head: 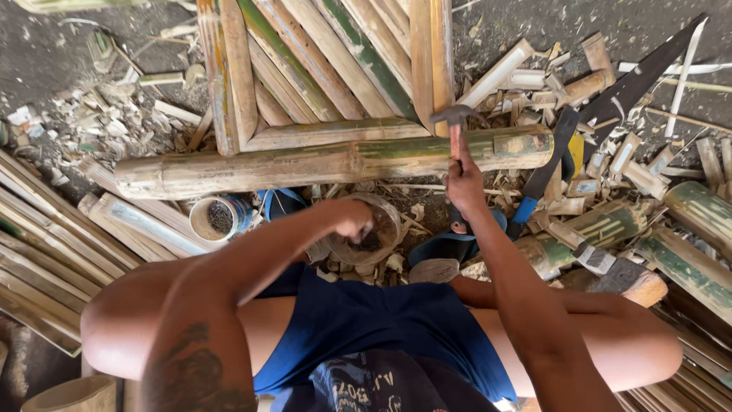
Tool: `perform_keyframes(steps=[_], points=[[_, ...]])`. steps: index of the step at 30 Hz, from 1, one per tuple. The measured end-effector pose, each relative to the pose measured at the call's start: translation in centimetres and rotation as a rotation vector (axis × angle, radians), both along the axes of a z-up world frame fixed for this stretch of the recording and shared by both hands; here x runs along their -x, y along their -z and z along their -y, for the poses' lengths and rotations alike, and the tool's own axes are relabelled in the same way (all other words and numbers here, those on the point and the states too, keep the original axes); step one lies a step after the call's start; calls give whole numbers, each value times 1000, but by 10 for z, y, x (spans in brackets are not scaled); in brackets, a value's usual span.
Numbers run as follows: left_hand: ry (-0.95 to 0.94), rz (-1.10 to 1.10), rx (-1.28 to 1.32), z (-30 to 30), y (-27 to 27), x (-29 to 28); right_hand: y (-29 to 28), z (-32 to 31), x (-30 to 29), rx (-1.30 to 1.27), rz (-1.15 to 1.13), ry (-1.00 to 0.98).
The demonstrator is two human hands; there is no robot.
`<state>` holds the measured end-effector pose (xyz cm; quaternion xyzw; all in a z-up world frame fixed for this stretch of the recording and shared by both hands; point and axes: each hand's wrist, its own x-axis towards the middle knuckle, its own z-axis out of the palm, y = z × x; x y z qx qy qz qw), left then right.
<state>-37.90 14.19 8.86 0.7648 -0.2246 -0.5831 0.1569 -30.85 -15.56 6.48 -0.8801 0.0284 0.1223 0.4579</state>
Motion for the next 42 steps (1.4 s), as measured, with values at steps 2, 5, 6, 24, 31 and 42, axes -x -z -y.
perform_keyframes(steps=[2,5,6,24,31,42], points=[[-87,-124,71,-5,-13,-28,1,-3,11,-192,-266,50],[-403,94,397,-18,-11,-88,-3,-8,10,-34,-31,0],[-547,236,482,-12,-4,-109,-4,-6,11,73,16,-77],[-1167,1028,199,108,53,-187,-103,-12,-34,347,47,-224],[-1164,1036,159,112,59,-190,-142,-27,-54,405,494,-487],[-1075,1125,99,113,72,-189,-134,-38,-62,513,527,-573]])
